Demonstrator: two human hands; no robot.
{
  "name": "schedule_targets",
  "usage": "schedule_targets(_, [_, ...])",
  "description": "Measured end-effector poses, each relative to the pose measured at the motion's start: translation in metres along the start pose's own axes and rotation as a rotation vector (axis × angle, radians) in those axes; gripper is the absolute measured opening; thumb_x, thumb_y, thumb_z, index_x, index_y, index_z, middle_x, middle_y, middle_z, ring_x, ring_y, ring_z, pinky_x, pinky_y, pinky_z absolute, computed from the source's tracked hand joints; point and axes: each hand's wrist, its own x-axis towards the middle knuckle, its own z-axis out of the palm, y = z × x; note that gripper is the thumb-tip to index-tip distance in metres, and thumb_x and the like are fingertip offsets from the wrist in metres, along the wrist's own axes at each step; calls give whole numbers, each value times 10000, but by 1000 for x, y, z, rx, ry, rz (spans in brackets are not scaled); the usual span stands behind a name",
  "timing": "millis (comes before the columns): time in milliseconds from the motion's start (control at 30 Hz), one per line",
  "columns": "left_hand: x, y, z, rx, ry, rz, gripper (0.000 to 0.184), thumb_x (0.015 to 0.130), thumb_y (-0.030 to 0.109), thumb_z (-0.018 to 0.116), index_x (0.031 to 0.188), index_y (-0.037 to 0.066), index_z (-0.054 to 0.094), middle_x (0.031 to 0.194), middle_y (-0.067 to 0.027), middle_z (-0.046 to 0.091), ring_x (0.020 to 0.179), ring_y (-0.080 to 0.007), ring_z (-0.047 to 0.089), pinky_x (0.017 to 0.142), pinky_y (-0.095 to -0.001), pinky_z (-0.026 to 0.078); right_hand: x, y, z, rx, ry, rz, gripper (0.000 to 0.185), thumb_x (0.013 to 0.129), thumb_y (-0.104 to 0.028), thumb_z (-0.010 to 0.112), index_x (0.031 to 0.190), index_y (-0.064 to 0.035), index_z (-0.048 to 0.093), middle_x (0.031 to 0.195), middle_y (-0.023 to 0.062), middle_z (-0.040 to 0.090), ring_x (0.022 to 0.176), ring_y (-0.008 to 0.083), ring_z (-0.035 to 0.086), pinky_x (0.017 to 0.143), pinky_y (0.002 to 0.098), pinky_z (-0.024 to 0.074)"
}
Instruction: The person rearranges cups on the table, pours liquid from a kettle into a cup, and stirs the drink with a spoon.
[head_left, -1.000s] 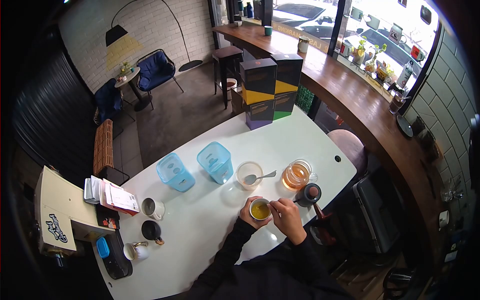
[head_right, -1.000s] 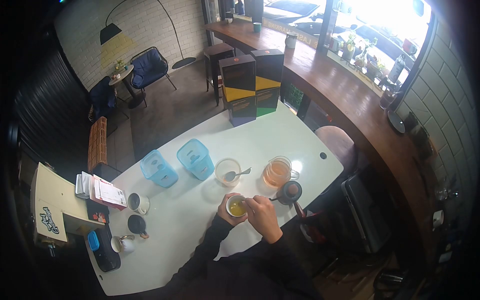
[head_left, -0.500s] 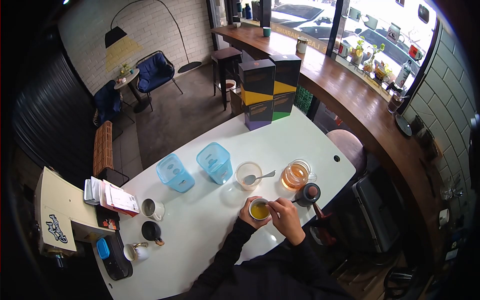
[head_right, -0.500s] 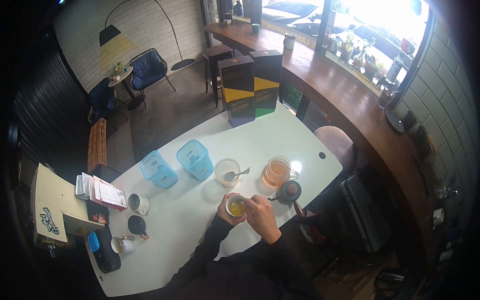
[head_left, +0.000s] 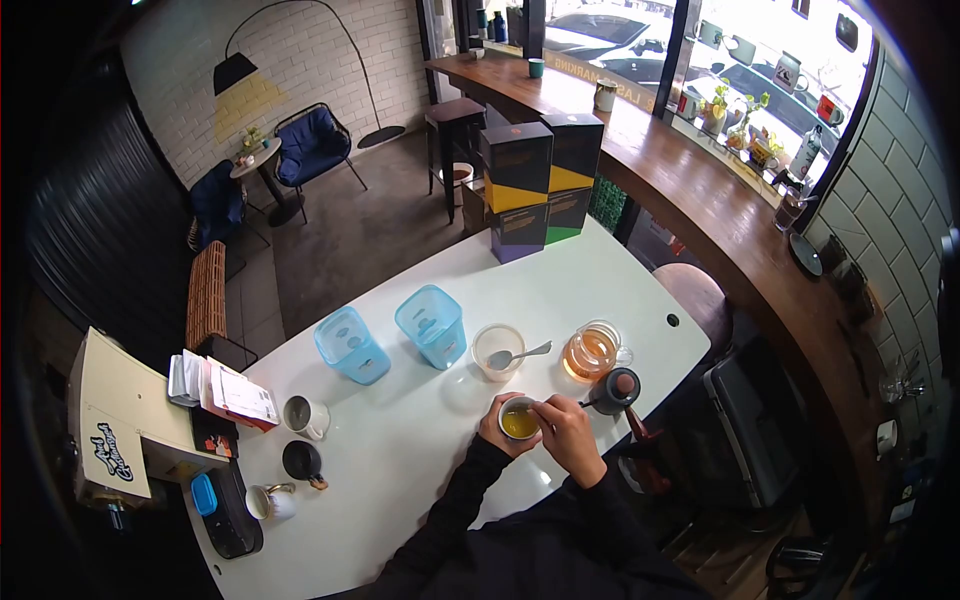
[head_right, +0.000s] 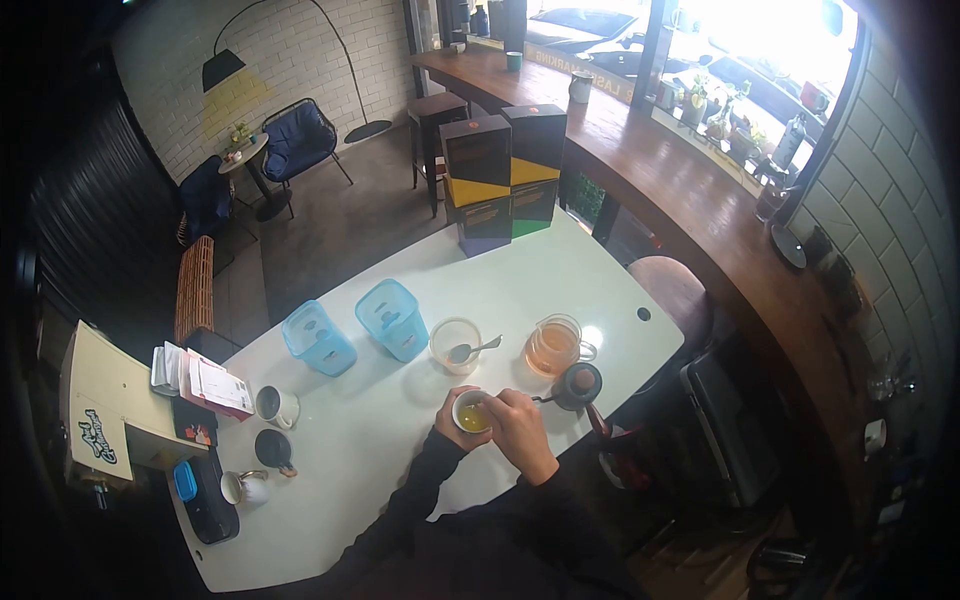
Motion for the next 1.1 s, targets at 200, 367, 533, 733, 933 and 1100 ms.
schedule_targets(200, [0,-2,0,11,2,10,787,582,222,920,1240,116,501,1063,-103,685,967,-270,698,838,-376,565,1,-7,-10,-44,-75,28,108,863,-113,673,889,-10,688,760,158,600,745,359,600,689,453,462])
schedule_targets(367, [-1,-4,-1,14,-18,-31,790,582,220,919,1245,120,502,1066,-99,685,972,-269,697,841,-376,565,0,-4,0,56,-123,63,107,863,-104,703,846,2,692,744,144,608,707,331,619,645,424,480])
schedule_targets(533, [-1,0,-1,10,8,14,800,579,228,928,1248,117,503,1073,-97,687,987,-266,694,845,-378,565,2,-3,0,17,30,18,118,856,-121,690,881,-5,698,752,151,596,733,354,597,670,455,464])
schedule_targets(733, [-1,-1,-2,-11,-20,-13,802,580,236,930,1247,113,503,1075,-102,688,989,-270,695,849,-378,564,-1,-7,-10,-21,-61,65,107,859,-112,692,885,-9,701,748,142,596,735,350,600,669,449,466])
schedule_targets(933, [-1,-6,-1,-15,-21,-16,809,577,242,931,1250,112,502,1066,-100,689,986,-272,696,849,-379,563,-2,-5,1,71,-23,47,102,856,-112,697,880,-13,697,754,145,602,743,349,605,693,443,473])
schedule_targets(1100, [-1,-1,-1,4,-5,-12,801,582,244,929,1246,109,502,1075,-102,686,984,-274,696,848,-380,563,1,-6,-4,-11,26,41,99,856,-111,693,885,-16,694,754,143,603,739,349,605,698,442,473])
